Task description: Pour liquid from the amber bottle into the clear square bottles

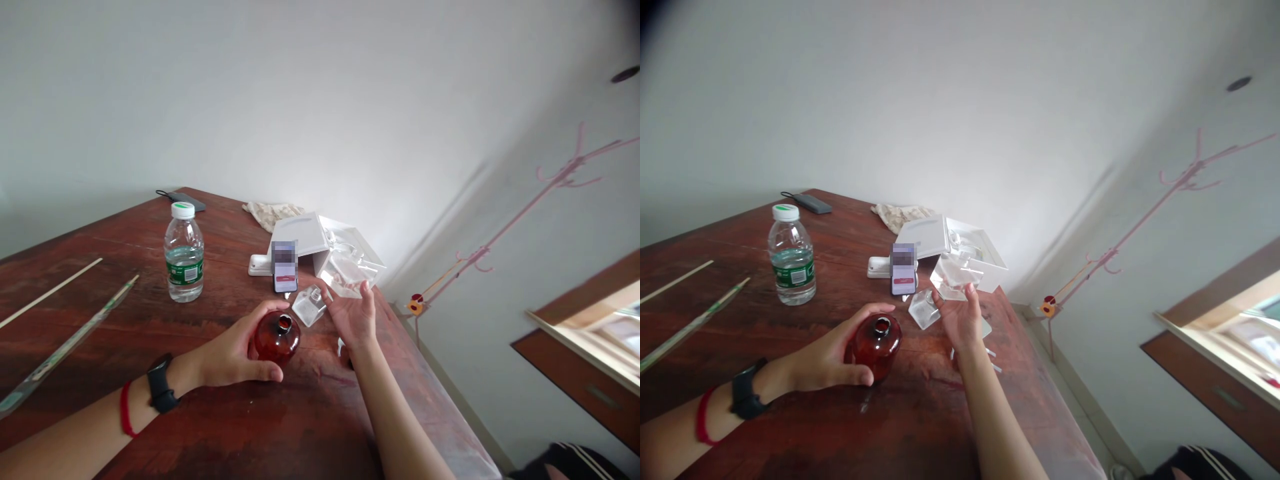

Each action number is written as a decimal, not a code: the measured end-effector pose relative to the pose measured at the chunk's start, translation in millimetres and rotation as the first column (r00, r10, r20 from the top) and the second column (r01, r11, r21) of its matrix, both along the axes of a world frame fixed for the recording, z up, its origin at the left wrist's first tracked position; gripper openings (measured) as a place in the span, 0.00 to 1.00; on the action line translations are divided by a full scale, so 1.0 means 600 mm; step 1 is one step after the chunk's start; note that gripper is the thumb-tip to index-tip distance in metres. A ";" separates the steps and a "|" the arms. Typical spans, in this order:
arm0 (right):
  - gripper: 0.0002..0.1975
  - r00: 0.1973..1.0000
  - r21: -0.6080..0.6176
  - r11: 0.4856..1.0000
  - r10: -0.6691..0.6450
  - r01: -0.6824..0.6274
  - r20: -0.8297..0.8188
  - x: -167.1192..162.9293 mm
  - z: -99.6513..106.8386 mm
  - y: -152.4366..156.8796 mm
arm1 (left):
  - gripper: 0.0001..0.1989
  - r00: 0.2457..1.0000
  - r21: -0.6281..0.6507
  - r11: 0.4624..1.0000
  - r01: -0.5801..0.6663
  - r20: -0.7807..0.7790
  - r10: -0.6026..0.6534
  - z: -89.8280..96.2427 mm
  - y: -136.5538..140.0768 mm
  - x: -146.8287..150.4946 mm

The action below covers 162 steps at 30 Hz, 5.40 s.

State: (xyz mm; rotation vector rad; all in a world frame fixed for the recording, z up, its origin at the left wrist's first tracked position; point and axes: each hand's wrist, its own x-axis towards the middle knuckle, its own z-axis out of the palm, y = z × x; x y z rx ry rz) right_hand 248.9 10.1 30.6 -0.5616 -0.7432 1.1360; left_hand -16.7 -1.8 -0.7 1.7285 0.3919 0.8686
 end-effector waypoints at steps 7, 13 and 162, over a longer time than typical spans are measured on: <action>0.22 1.000 -0.018 1.000 -0.001 0.001 0.031 -0.001 -0.005 0.000 | 0.48 1.000 -0.007 1.000 0.006 0.028 -0.006 0.000 0.000 0.001; 0.23 0.999 0.002 1.000 0.013 -0.013 0.044 -0.002 -0.004 -0.002 | 0.48 0.998 -0.033 0.999 0.033 0.056 -0.031 0.003 -0.001 0.002; 0.28 0.986 -0.159 0.980 0.136 -0.119 0.101 -0.067 -0.042 -0.024 | 0.44 0.752 0.519 0.706 -0.482 -0.169 0.638 0.034 0.010 -0.006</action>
